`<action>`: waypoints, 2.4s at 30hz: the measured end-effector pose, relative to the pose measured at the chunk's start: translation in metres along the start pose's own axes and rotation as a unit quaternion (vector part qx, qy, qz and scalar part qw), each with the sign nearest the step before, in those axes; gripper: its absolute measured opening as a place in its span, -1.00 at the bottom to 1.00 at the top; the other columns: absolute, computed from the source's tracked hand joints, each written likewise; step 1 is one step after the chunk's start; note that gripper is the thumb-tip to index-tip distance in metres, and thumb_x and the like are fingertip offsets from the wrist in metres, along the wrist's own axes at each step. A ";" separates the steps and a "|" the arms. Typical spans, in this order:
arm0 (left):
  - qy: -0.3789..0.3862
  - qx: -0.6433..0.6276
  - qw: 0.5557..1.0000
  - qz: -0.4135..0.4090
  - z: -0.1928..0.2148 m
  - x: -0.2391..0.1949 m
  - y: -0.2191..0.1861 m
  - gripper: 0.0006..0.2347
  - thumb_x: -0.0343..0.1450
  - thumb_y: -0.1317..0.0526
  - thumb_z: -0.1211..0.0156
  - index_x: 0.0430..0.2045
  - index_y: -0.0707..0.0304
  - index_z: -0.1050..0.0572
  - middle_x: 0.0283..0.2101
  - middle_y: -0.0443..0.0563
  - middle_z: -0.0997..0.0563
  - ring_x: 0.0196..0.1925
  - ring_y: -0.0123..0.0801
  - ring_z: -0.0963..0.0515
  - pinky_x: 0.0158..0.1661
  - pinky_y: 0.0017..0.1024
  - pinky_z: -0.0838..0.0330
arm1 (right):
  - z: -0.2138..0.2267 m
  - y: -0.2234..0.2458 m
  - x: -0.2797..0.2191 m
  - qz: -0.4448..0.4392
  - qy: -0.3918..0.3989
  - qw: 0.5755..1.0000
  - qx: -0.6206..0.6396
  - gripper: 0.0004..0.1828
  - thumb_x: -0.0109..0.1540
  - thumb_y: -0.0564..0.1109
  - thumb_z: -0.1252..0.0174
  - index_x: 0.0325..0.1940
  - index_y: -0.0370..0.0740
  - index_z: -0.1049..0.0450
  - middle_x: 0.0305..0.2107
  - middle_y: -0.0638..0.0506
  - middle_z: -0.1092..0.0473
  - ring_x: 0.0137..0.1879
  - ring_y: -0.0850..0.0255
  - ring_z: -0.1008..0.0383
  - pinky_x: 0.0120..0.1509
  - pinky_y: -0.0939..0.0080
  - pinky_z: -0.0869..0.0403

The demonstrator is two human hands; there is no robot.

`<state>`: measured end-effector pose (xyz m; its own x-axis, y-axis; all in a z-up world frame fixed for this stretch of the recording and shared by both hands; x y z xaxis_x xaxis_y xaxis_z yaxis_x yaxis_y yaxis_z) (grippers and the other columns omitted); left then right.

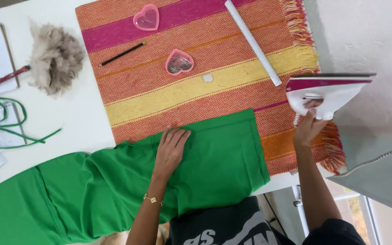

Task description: The person irons a green garment on a table covered with a striped mat. They repeatedly fold the fabric, smooth it with their hands, and press it with an iron, adjusting the garment's position multiple times.

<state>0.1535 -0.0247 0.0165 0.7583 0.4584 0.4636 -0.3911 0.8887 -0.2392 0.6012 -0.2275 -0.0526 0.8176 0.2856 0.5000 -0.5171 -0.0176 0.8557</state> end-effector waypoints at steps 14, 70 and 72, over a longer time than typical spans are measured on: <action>0.088 -0.116 0.989 0.005 -0.047 0.053 0.008 -0.71 0.52 0.45 -0.18 0.13 0.21 -0.61 0.05 0.03 -0.58 0.19 -0.11 -0.58 0.15 -0.10 -0.55 | 0.036 0.135 -0.072 0.008 0.085 0.986 -0.140 -0.53 0.50 -0.08 -0.29 0.32 -0.38 -0.26 0.06 -0.23 -0.24 0.05 -0.05 -0.36 0.25 -0.10 -0.40; 0.242 -0.206 0.944 0.090 -0.121 0.171 -0.070 -0.67 0.37 0.06 -0.52 -0.06 0.12 -0.60 -0.06 0.01 -0.55 0.13 -0.06 -0.52 0.04 -0.03 -0.39 | -0.087 0.124 -0.018 -0.019 0.290 0.942 -0.165 -0.60 0.36 -0.46 -0.04 0.19 -0.22 -0.59 -0.07 -0.20 -0.55 0.15 -0.22 -0.58 0.20 -0.13 -0.54; 0.216 -0.177 0.957 0.071 -0.131 0.173 -0.072 -0.72 0.37 0.11 -0.52 -0.13 0.09 -0.59 -0.14 -0.09 -0.51 0.06 -0.13 -0.51 0.01 -0.10 -0.37 | -0.086 0.115 -0.027 -0.001 0.348 0.924 -0.162 -0.32 0.15 -0.48 -0.28 0.34 -0.16 -0.53 0.08 -0.15 -0.47 0.27 -0.24 -0.48 0.32 -0.23 -0.45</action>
<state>0.3818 -0.0094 0.0020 0.8854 0.4642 0.0263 -0.3632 0.7260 -0.5840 0.4977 -0.1544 0.0207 0.5171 0.8334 0.1951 -0.6561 0.2395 0.7157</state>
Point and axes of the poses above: each hand's wrist, its own x-axis towards the middle knuckle, its own z-axis out of the back of the hand, y = z × x, the point moved 2 cm from there along x, towards the middle knuckle
